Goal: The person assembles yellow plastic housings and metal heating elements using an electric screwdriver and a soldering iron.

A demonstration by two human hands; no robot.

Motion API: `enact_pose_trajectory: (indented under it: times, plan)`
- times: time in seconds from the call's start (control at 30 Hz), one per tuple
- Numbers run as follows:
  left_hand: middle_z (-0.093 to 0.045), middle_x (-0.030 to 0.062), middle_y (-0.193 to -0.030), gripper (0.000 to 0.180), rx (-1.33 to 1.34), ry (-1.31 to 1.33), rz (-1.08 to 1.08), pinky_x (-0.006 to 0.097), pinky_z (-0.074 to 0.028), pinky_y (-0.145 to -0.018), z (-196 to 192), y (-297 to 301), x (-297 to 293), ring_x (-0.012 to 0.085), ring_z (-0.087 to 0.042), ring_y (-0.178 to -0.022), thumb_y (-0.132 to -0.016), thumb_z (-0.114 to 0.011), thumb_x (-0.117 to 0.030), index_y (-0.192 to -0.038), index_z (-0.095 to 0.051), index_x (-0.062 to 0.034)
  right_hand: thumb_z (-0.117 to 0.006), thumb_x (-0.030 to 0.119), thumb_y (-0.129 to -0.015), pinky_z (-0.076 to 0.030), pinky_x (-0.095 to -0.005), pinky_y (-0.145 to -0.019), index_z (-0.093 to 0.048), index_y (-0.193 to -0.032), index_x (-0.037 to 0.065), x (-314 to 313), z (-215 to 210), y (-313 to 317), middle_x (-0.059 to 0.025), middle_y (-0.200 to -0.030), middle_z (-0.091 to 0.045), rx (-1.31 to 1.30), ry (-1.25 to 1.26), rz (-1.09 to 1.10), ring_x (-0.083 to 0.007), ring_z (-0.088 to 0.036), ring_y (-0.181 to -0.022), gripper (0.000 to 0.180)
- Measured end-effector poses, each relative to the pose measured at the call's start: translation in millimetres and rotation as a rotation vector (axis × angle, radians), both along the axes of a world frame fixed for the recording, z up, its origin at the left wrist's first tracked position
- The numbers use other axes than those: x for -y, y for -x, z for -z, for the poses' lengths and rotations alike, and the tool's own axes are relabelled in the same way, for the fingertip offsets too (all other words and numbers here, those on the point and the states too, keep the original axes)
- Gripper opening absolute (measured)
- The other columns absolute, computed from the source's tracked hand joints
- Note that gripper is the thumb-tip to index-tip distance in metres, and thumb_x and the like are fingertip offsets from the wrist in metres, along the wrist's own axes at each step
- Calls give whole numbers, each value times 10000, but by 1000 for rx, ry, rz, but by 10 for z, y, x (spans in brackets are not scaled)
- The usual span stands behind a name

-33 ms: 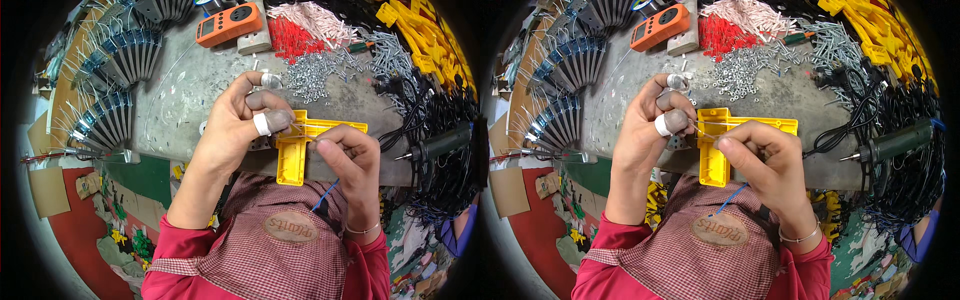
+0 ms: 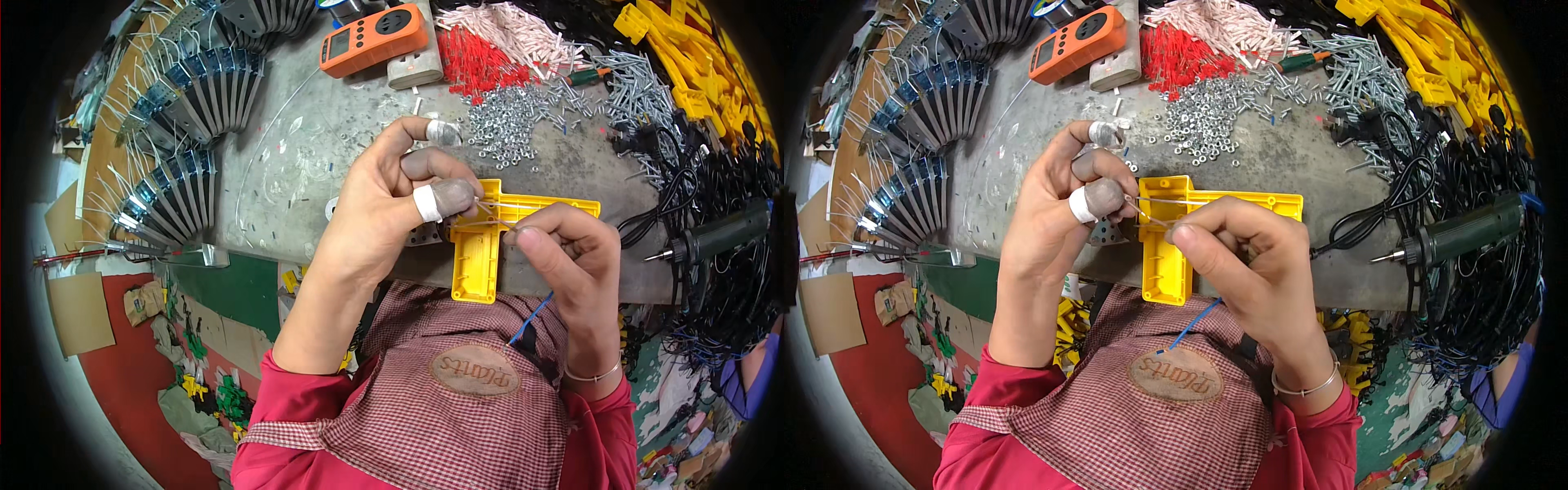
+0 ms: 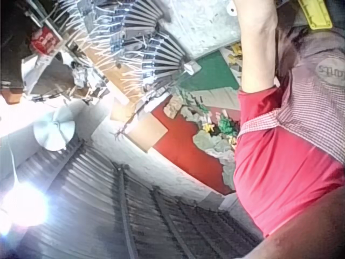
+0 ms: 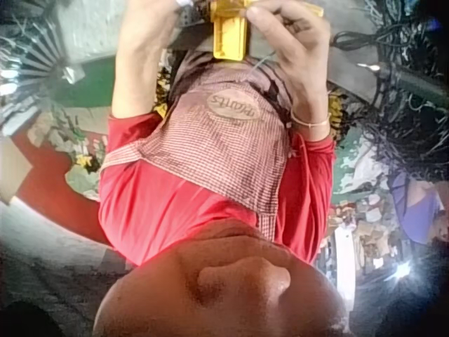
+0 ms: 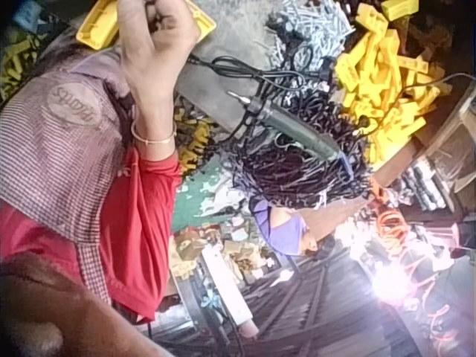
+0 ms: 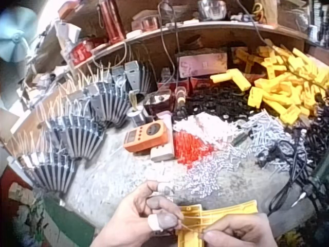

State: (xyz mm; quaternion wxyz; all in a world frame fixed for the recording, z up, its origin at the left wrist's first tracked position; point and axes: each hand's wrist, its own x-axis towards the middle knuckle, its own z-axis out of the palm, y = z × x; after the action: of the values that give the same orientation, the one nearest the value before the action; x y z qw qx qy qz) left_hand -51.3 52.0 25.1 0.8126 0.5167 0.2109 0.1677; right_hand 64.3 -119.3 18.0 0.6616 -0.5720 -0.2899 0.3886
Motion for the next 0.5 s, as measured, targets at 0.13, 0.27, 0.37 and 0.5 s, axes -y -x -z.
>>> enact_pose_trajectory:
  times: [0.13,0.27,0.37,0.5]
  plan:
    - [-654,134,-893,520,-5,24,-1,276,-515,-735,-14,-4,-9,176,-641,-772,-763,-753,-49,-1179,-442,-31,-650,48,-903,-357,-175,-563,-664,-914,-44,-14,10,10,27,-761,-608,13,-22,16,-8,-477,-660,93]
    - [-657,133,-890,519,10,-26,15,280,-508,-749,37,-11,-46,174,-638,-788,-751,-760,-43,-1161,-443,-29,-651,50,-903,-351,-174,-560,-666,-912,-43,-38,28,17,32,-752,-600,-29,-23,15,-7,-470,-655,94]
    - [-659,135,-892,513,5,-38,19,280,-502,-765,20,-12,-32,168,-635,-797,-748,-765,-47,-1148,-446,-32,-650,47,-902,-322,-173,-535,-670,-903,-35,-22,76,17,56,-706,-560,-6,-12,24,5,-435,-623,84]
    - [-663,130,-890,488,-38,-92,-6,272,-498,-777,-39,-10,7,157,-640,-826,-750,-755,-16,-1128,-447,-37,-652,40,-897,-276,-175,-503,-666,-878,-24,-31,90,24,87,-650,-492,15,-1,38,20,-377,-582,69]
